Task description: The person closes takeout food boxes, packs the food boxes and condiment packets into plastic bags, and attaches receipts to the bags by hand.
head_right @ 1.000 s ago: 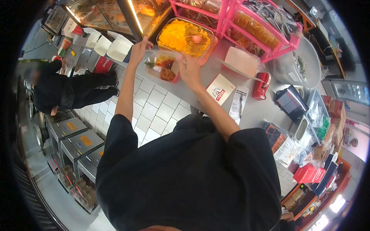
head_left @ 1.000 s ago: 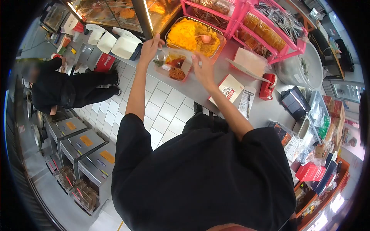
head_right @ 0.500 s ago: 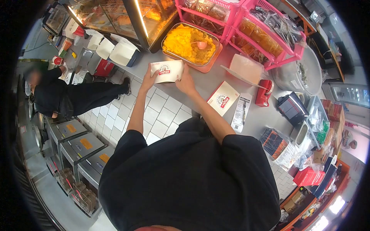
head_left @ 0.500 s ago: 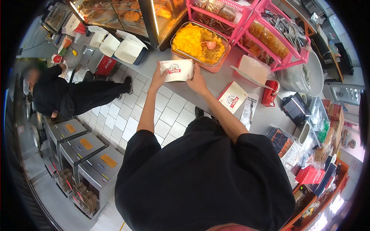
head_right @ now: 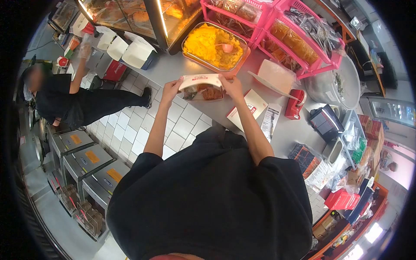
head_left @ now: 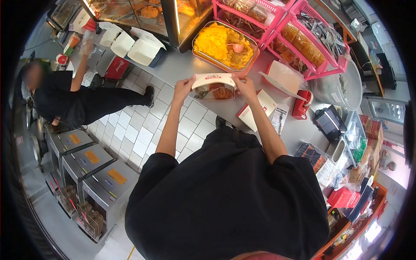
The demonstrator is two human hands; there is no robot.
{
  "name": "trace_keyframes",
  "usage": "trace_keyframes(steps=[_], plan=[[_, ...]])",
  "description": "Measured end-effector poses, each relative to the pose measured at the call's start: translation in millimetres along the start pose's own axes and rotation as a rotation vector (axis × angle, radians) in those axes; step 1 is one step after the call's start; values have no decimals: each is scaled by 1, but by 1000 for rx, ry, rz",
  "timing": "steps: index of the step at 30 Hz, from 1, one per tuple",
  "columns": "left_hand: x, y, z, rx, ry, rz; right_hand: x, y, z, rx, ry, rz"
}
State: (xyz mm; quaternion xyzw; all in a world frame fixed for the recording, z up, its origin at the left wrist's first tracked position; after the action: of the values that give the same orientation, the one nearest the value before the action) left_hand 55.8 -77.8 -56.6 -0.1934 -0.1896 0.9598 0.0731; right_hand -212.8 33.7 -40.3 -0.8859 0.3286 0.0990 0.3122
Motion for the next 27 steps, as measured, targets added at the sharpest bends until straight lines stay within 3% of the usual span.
trace_keyframes(steps=[4, 7, 10, 11, 14, 17, 20, 21, 24, 27], plan=[[-5, 8, -8, -64, 16, -51, -8, 3, -2, -7, -104, -62], [2, 7, -28, -35, -98, -83, 5, 20, 35, -172, -127, -59], [11, -10, -29, 182, -16, 94, 13, 20, 54, -260, -183, 4], [7, -10, -26, 179, 114, 31, 13, 21, 57, -299, -187, 16], [4, -22, -16, 491, 193, -7, 2, 8, 46, -415, -200, 48], [-17, -39, 27, 872, 672, -398, -7, -1, 11, -606, -226, -174], [-26, -28, 30, 605, 631, -664, -11, -12, -8, -1017, -535, -477], [-28, -26, 29, 630, 641, -666, -9, -12, -10, -941, -599, -593], [-27, -20, 22, 705, 657, -655, 0, -11, -3, -955, -748, -602], [-27, -19, 15, 726, 588, -598, 3, -9, 2, -954, -683, -595]])
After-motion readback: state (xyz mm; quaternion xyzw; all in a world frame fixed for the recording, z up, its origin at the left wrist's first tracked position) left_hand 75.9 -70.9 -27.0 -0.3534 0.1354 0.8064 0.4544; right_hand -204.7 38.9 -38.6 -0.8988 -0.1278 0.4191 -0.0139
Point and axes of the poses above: each hand's wrist, its own y-axis towards the middle knuckle, its own x-axis out of the palm, z = x × y, the point moved 1 cm from there along y, towards the middle knuckle, and after that the axes turned 12 degrees about z, right-handed, at the moved point
